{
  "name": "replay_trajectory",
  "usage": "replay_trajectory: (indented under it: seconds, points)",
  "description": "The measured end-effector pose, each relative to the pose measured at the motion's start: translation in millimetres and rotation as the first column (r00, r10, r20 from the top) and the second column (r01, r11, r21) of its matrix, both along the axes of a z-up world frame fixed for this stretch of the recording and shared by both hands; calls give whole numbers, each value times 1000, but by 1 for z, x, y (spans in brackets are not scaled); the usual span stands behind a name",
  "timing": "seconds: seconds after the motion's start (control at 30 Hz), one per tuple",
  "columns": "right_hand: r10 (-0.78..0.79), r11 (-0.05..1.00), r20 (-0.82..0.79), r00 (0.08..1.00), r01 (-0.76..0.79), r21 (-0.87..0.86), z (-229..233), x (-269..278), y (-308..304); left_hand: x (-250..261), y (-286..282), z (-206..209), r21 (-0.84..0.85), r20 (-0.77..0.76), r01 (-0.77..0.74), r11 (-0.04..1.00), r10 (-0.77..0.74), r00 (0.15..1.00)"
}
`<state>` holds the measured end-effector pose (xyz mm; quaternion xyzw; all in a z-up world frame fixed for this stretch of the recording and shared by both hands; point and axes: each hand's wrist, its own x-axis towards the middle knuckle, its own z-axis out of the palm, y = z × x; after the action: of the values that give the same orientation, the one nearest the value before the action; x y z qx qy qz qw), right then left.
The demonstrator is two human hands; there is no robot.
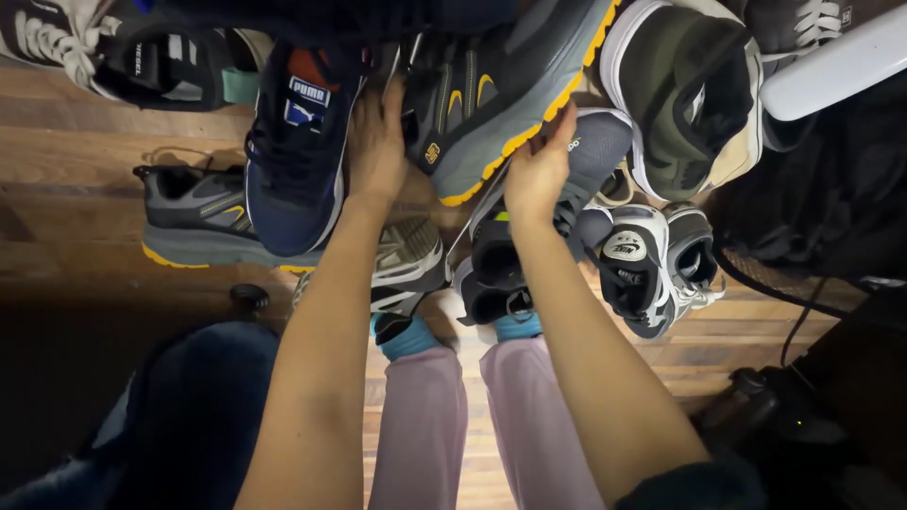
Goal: The person assembles a black shoe rack frame on a bed, inserting silver metal tubes one at a time into the frame's sockets and pressing them into place. They gather loose tubes from the bed, align each tube with a hole, and secure it, gradually building up the rack's rod tiers.
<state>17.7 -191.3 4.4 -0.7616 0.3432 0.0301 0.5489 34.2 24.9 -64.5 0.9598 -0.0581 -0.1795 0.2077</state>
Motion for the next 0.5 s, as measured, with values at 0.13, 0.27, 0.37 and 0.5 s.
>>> replay_trajectory:
  seconds: [0.13,0.27,0.37,0.5]
  points:
    - [96,970,-106,990,-117,-213,15,14,-5,-1,14,-16,-137,-21,-62,989,60,998]
    - [150,916,-163,975,-199,-349,14,28,-10,15,5,10,-28,-335,-287,958,261,905]
    - [149,897,-130,980,-189,-401,-12,22,-32,-2,11,-20,26,-373,-256,966,247,894]
    - [-74,940,-71,995,94,328,-74,30,-97,7,19,-1,-169,-379,-201,965,125,917]
